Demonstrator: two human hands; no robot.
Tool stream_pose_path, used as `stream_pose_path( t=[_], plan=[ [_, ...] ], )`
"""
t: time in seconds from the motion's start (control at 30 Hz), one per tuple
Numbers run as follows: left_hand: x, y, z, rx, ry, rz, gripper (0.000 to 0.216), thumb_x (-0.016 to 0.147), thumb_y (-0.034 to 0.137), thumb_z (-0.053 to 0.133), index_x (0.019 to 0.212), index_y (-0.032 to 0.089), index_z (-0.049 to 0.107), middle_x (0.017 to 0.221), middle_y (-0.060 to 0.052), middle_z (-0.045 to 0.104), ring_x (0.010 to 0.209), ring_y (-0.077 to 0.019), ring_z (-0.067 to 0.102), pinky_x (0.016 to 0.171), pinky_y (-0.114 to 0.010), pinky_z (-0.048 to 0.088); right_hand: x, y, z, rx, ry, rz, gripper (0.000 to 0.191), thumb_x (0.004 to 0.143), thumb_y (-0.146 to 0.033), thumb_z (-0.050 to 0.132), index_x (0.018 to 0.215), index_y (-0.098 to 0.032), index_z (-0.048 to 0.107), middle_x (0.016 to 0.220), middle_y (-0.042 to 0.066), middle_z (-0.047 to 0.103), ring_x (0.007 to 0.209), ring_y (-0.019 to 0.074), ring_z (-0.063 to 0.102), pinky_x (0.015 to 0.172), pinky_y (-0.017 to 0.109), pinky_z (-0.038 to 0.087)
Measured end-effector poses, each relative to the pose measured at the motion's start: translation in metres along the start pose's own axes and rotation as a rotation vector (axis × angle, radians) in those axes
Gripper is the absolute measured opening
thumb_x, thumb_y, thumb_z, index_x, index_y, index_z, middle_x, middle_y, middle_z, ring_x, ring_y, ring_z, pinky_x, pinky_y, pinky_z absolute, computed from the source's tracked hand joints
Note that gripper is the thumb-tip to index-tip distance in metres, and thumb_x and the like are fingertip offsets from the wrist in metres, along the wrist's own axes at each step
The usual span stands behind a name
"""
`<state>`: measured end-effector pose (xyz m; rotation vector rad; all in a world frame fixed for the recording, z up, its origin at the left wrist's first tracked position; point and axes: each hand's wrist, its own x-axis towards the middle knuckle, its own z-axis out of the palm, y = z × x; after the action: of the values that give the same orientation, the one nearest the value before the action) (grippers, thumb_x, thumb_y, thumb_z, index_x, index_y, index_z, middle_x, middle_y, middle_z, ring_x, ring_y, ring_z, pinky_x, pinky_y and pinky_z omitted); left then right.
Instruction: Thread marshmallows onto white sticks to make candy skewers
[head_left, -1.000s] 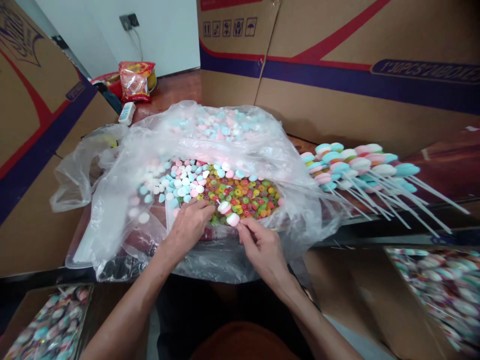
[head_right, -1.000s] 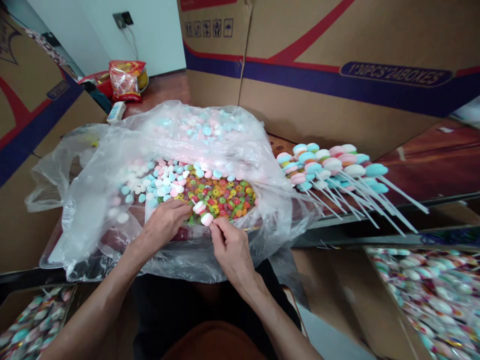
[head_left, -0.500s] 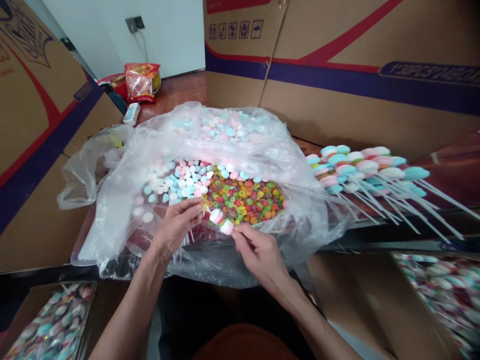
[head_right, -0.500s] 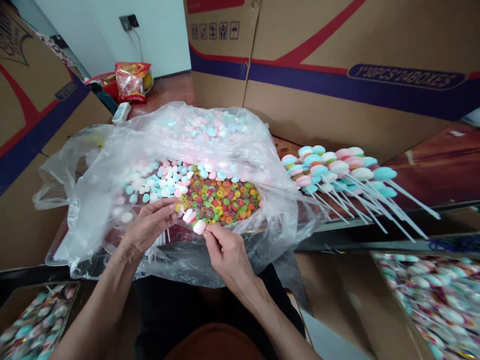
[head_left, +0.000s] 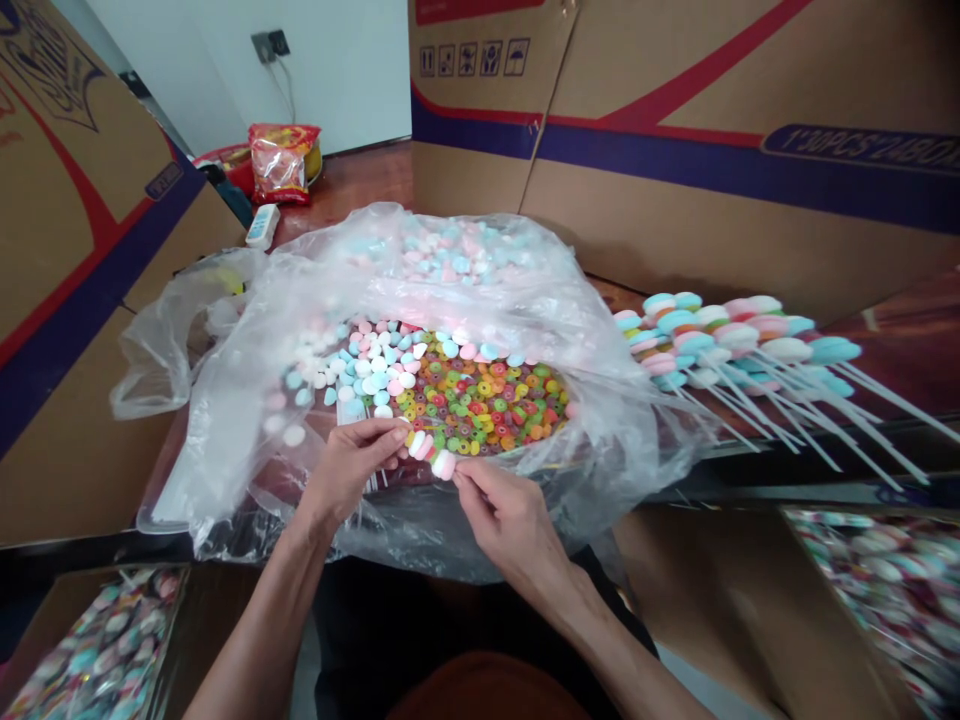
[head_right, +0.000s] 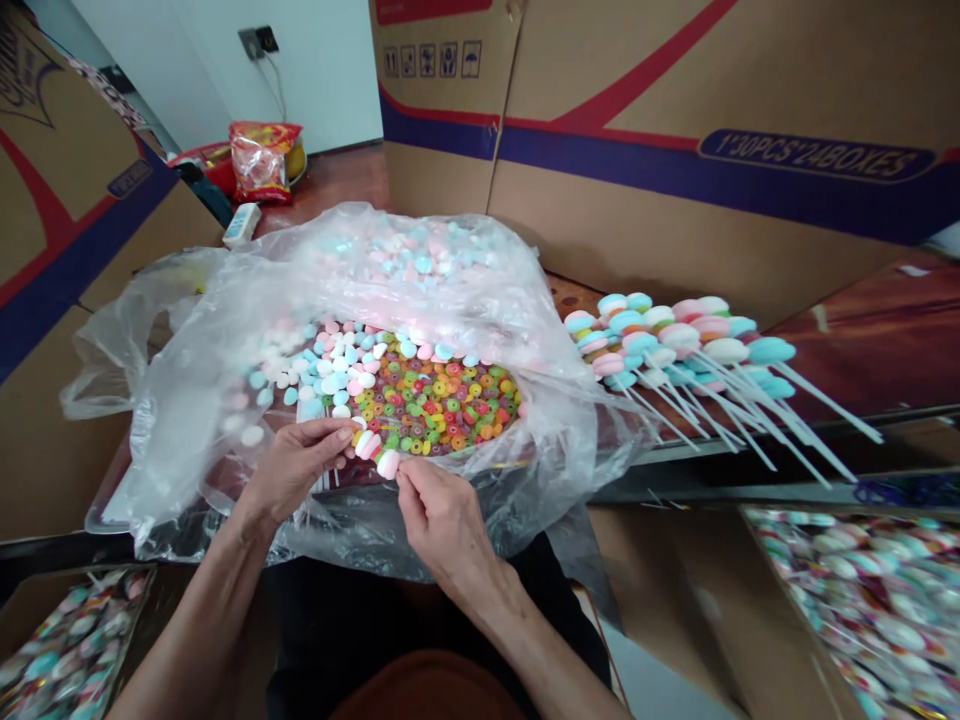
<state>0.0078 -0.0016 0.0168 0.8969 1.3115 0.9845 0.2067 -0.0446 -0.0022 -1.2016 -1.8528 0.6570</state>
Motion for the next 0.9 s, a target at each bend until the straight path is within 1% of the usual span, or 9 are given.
stream_pose_path(
  t=[0.13, 0.27, 0.33, 0.43, 0.5, 0.57, 0.77, 0.83, 0.9],
  plan=[
    [-0.005, -0.011, 0.0, 0.235, 0.1, 0.176, 0.032, 0.079, 0.04, 0.076, 0.099, 0.016, 0.079, 0.068, -0.003, 0.071, 0.062, -0.0118, 0.06, 0.06, -0.023, 0.05, 0.0, 0.001, 0.002, -0.006, -0.014, 0.015, 0.027, 0.096, -0.015, 0.042, 0.075, -0.019, 0.058, 0.064, -0.001, 0.056, 0.055, 0.0106, 0.049, 0.057, 0.022, 0.038],
    [-0.011, -0.016, 0.006, 0.521, 0.185, 0.491, 0.02, 0.086, 0.029, 0.067, 0.099, 0.019, 0.079, 0.087, -0.005, 0.075, 0.076, -0.0154, 0.067, 0.072, -0.026, 0.053, 0.0, 0.0, 0.004, -0.007, -0.036, -0.003, 0.027, 0.095, -0.015, 0.043, 0.072, -0.019, 0.055, 0.061, -0.003, 0.051, 0.052, 0.0099, 0.044, 0.054, 0.022, 0.036],
    [-0.013, -0.016, 0.008, 0.639, 0.185, 0.605, 0.022, 0.091, 0.025, 0.061, 0.103, 0.02, 0.078, 0.093, -0.006, 0.075, 0.08, -0.0155, 0.068, 0.073, -0.026, 0.054, -0.001, -0.002, 0.006, 0.01, -0.019, 0.016, 0.027, 0.095, -0.016, 0.043, 0.072, -0.019, 0.055, 0.06, -0.003, 0.05, 0.052, 0.0098, 0.044, 0.053, 0.022, 0.036],
    [-0.016, -0.015, 0.011, 0.736, 0.147, 0.717, 0.026, 0.094, 0.022, 0.055, 0.109, 0.022, 0.076, 0.101, -0.007, 0.075, 0.087, -0.0159, 0.069, 0.077, -0.025, 0.056, -0.003, -0.005, 0.01, 0.056, 0.005, 0.07, 0.027, 0.097, -0.018, 0.042, 0.073, -0.02, 0.054, 0.06, -0.003, 0.051, 0.051, 0.01, 0.045, 0.053, 0.022, 0.036],
    [-0.018, -0.016, 0.013, 0.746, 0.134, 0.742, 0.027, 0.095, 0.022, 0.053, 0.111, 0.023, 0.075, 0.105, -0.008, 0.074, 0.093, -0.0165, 0.07, 0.082, -0.026, 0.056, -0.004, -0.006, 0.012, 0.083, 0.016, 0.099, 0.026, 0.098, -0.02, 0.042, 0.074, -0.02, 0.054, 0.059, -0.003, 0.051, 0.05, 0.0104, 0.044, 0.052, 0.023, 0.035],
    [-0.019, -0.018, 0.017, 0.72, 0.127, 0.722, 0.027, 0.096, 0.023, 0.053, 0.112, 0.022, 0.075, 0.106, -0.009, 0.074, 0.094, -0.017, 0.07, 0.084, -0.027, 0.056, -0.005, -0.007, 0.015, 0.102, 0.036, 0.114, 0.025, 0.098, -0.021, 0.042, 0.076, -0.02, 0.055, 0.059, -0.003, 0.051, 0.05, 0.0108, 0.045, 0.051, 0.023, 0.035],
    [-0.021, -0.027, 0.037, 0.598, 0.147, 0.644, 0.026, 0.096, 0.026, 0.054, 0.112, 0.021, 0.075, 0.107, -0.01, 0.072, 0.095, -0.0183, 0.069, 0.082, -0.028, 0.057, 0.0, -0.005, 0.016, 0.103, 0.08, 0.158, 0.025, 0.097, -0.021, 0.044, 0.073, -0.021, 0.053, 0.057, -0.004, 0.051, 0.05, 0.0106, 0.047, 0.052, 0.022, 0.036],
    [-0.02, -0.028, 0.037, 0.591, 0.127, 0.627, 0.028, 0.096, 0.027, 0.054, 0.114, 0.02, 0.074, 0.109, -0.01, 0.072, 0.097, -0.0186, 0.069, 0.084, -0.028, 0.056, 0.004, -0.003, 0.015, 0.108, 0.084, 0.181, 0.026, 0.096, -0.022, 0.044, 0.072, -0.021, 0.052, 0.057, -0.004, 0.05, 0.049, 0.0102, 0.047, 0.052, 0.022, 0.035],
    [-0.017, -0.026, 0.032, 0.581, 0.1, 0.607, 0.03, 0.097, 0.028, 0.053, 0.117, 0.02, 0.073, 0.112, -0.01, 0.072, 0.1, -0.0189, 0.068, 0.086, -0.029, 0.056, 0.008, -0.002, 0.013, 0.124, 0.078, 0.196, 0.027, 0.096, -0.023, 0.045, 0.07, -0.021, 0.051, 0.056, -0.005, 0.05, 0.049, 0.0099, 0.047, 0.052, 0.022, 0.035]
  ],
)
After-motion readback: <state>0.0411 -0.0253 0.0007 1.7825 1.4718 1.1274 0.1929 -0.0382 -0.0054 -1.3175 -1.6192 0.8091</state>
